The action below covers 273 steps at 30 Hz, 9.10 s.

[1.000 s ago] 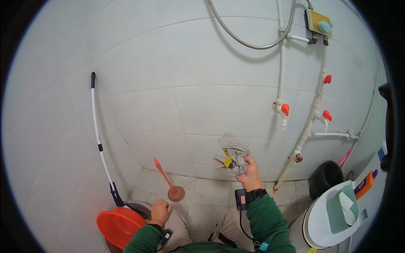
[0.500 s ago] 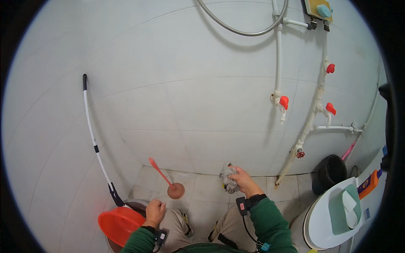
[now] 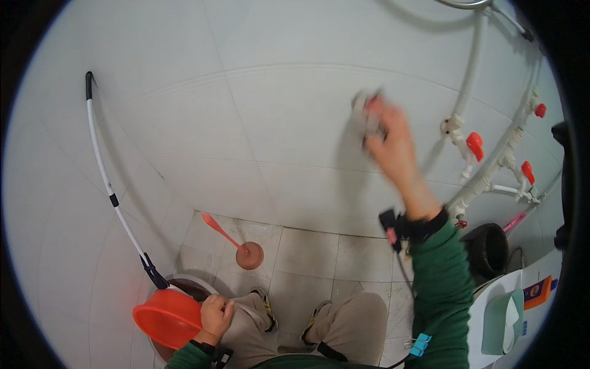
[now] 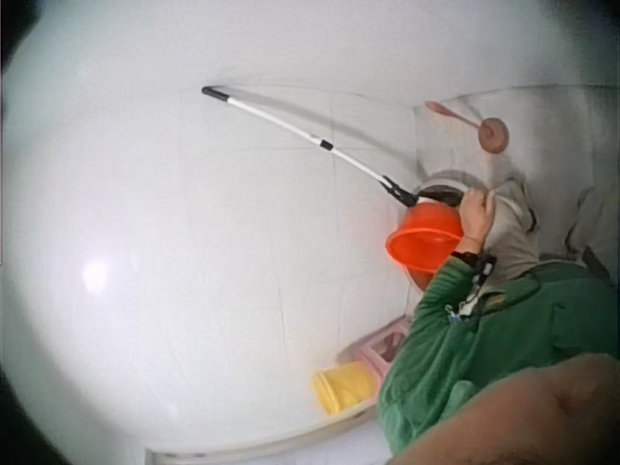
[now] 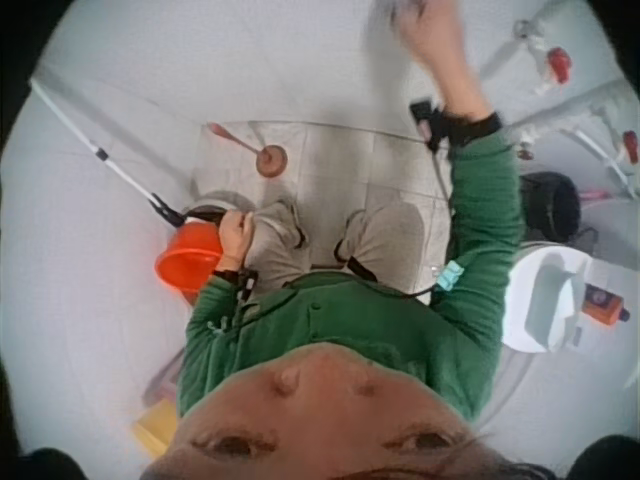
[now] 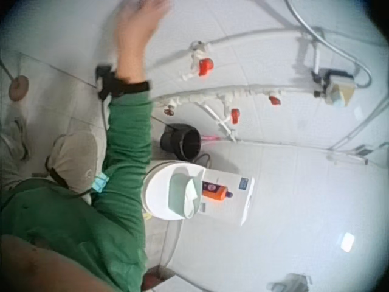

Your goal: The person wipes the tiled floor and lower wall of a bathroom using a cloth. They move a small wooden stool to access different areas and continue scrubbing the grout lines and wall base.

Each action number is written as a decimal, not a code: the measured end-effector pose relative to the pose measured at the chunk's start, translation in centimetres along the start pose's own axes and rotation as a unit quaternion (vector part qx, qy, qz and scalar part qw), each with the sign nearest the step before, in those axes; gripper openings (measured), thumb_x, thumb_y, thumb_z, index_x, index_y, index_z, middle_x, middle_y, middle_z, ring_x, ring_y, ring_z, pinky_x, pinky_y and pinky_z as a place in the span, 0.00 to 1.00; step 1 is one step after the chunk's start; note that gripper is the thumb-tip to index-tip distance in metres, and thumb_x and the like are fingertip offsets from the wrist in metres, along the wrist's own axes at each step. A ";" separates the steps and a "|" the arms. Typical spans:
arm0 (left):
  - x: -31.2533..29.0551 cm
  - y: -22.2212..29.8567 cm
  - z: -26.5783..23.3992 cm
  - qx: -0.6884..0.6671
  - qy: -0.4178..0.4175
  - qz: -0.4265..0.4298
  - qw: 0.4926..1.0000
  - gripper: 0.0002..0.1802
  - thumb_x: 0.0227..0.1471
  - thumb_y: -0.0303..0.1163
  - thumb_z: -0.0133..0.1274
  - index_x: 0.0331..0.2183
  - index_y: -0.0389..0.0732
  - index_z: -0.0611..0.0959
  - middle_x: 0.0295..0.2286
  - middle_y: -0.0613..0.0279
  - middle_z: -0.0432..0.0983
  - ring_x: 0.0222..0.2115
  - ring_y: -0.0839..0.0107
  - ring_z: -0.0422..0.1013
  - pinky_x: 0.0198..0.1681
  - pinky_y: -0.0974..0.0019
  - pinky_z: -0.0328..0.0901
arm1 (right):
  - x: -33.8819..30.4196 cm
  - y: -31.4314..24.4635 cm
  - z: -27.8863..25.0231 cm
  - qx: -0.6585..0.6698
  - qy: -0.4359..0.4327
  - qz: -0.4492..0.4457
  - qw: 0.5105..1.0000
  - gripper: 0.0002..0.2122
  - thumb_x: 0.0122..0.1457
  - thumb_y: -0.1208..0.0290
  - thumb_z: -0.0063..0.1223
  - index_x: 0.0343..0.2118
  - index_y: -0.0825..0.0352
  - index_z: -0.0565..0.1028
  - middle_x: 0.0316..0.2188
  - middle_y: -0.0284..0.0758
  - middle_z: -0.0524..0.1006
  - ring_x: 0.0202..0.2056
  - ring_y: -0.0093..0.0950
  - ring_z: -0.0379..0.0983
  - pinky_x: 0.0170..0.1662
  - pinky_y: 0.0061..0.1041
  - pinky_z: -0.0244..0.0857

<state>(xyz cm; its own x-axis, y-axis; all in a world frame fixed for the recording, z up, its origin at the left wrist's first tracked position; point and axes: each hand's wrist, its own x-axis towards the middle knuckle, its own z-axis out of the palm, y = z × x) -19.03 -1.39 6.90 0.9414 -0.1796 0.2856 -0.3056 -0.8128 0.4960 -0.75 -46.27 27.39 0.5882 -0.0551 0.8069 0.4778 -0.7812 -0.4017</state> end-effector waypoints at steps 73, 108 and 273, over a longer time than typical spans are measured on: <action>-0.6 -3.1 -1.2 -0.031 -0.020 -0.021 0.999 0.08 0.38 0.24 0.59 0.20 0.38 0.75 0.21 0.55 0.69 0.24 0.54 0.68 0.29 0.57 0.63 | -2.1 6.8 6.1 -0.335 -0.083 -0.236 0.908 0.06 0.49 0.74 0.49 0.32 0.61 0.73 0.39 0.36 0.70 0.38 0.37 0.67 0.42 0.35 0.65; -0.2 -2.6 -1.5 -0.025 -0.042 -0.026 0.998 0.09 0.37 0.25 0.60 0.20 0.39 0.74 0.21 0.56 0.69 0.24 0.56 0.68 0.29 0.58 0.63 | -7.6 4.8 15.2 -0.312 -0.270 -0.149 0.898 0.03 0.48 0.72 0.49 0.26 0.59 0.74 0.32 0.31 0.68 0.37 0.32 0.67 0.37 0.33 0.65; 2.4 -2.4 -0.2 0.020 -0.088 -0.033 0.995 0.07 0.38 0.23 0.59 0.21 0.37 0.75 0.20 0.54 0.68 0.24 0.54 0.67 0.28 0.58 0.62 | -12.6 11.9 10.1 -0.214 -0.191 -0.133 0.949 0.04 0.45 0.73 0.51 0.27 0.60 0.73 0.35 0.31 0.71 0.35 0.33 0.66 0.39 0.33 0.63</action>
<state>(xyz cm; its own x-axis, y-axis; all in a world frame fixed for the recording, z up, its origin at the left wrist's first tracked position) -16.04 0.29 6.58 0.9709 -0.2163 0.1028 -0.2390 -0.8474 0.4741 4.11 -48.55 8.12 0.7161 0.3454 0.6066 0.3820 -0.9212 0.0736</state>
